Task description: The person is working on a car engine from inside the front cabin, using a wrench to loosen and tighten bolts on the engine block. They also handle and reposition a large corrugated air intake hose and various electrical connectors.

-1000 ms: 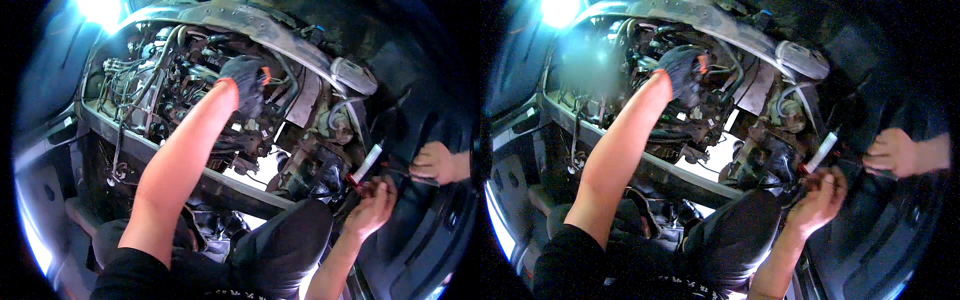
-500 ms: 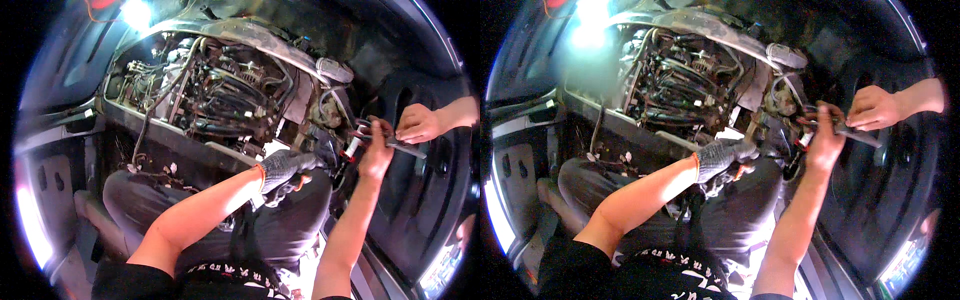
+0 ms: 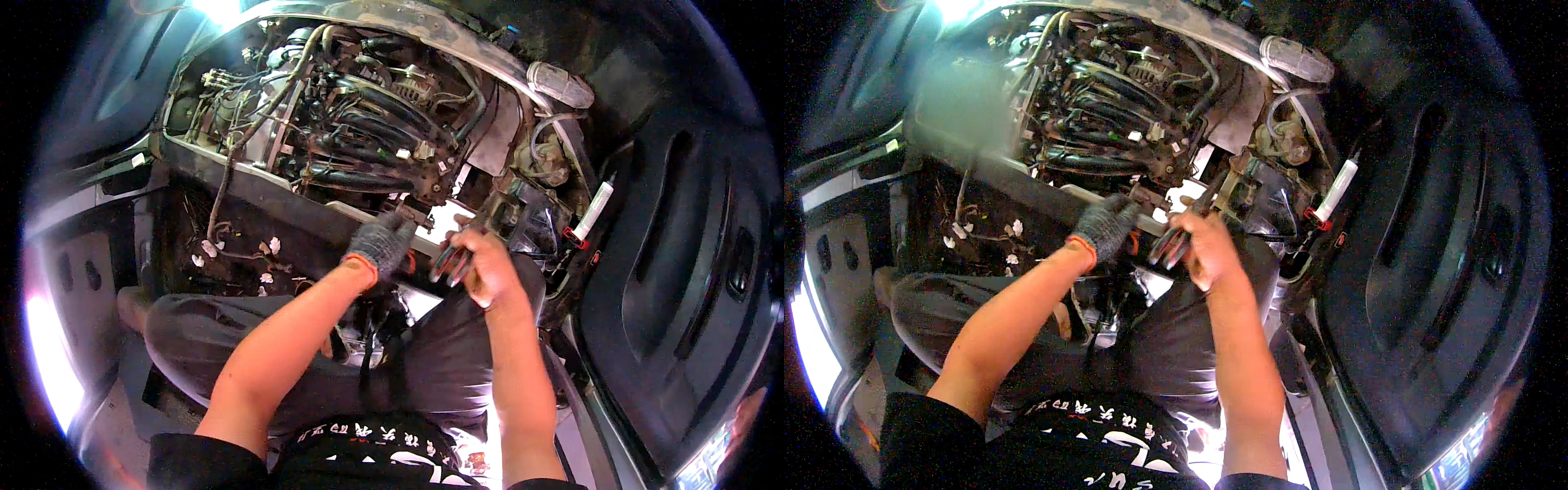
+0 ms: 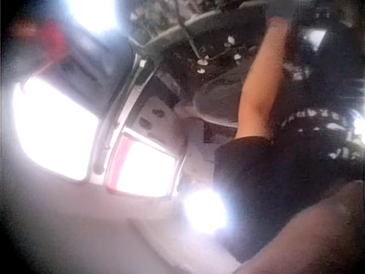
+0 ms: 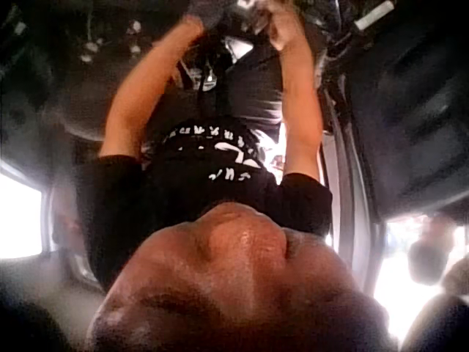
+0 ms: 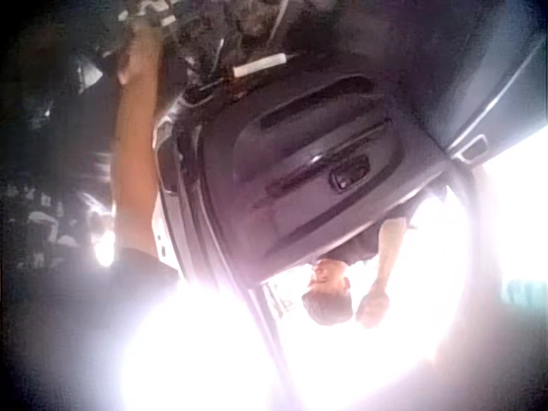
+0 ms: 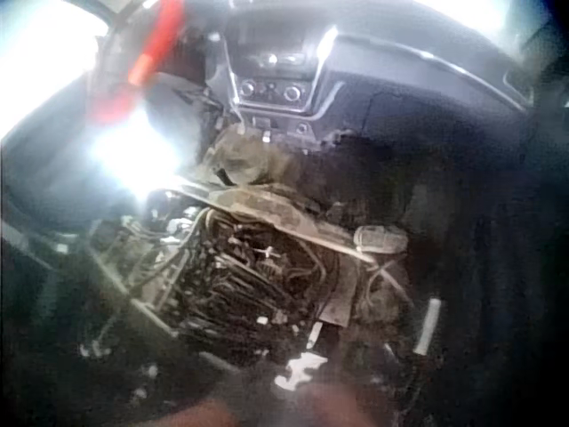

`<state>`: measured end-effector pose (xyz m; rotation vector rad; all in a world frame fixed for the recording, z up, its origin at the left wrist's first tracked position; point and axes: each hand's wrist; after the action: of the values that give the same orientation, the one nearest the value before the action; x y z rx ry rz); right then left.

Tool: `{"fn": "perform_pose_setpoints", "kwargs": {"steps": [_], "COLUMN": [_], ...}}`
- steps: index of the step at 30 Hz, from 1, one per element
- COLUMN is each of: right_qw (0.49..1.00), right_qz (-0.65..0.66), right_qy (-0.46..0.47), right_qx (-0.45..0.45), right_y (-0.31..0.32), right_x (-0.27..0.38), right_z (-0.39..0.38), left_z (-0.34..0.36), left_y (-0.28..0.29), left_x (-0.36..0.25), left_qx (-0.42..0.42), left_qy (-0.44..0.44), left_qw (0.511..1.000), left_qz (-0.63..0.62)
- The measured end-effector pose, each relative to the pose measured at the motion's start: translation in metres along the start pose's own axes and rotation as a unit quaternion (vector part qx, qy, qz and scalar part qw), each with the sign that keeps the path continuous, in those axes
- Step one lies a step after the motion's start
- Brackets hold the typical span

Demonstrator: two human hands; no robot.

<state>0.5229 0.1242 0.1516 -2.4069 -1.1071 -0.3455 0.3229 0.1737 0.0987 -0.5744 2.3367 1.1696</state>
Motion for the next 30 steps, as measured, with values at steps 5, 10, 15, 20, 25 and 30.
{"fn": "perform_pose_setpoints", "kwargs": {"steps": [5,10,15,20,25,30], "right_qw": [0.991,0.905,0.839,0.819,0.678,0.533], "right_qz": [-0.122,-0.394,-0.528,-0.561,-0.68,-0.77], "right_qy": [-0.06,0.158,-0.033,-0.118,-0.277,-0.348], "right_qx": [-0.001,-0.037,-0.125,-0.037,0.003,0.038], "right_y": [0.004,0.002,0.024,0.006,-0.031,-0.096], "right_x": [0.001,0.034,0.122,0.158,0.21,0.233], "right_z": [0.002,-0.005,0.031,0.056,0.105,0.137], "left_z": [0.031,0.054,0.057,0.054,0.056,0.057], "left_y": [0.03,0.0,0.006,0.005,0.001,0.004], "left_x": [0.017,0.069,0.065,0.073,0.076,0.077], "left_qx": [-0.1,-0.129,-0.168,-0.204,-0.206,-0.159], "left_qy": [-0.081,-0.22,-0.287,-0.307,-0.302,-0.295], "left_qw": [0.968,0.93,0.923,0.914,0.919,0.928], "left_qz": [0.217,0.264,0.192,0.168,0.145,0.162]}}
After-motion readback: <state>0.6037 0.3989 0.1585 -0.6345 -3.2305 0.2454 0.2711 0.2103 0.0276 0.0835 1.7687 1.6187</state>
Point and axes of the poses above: each hand's wrist, its own z-axis towards the middle knuckle, its own y-axis out of the back of the hand, x = y × z, and after that the axes turned 5 degrees about -x, right-handed
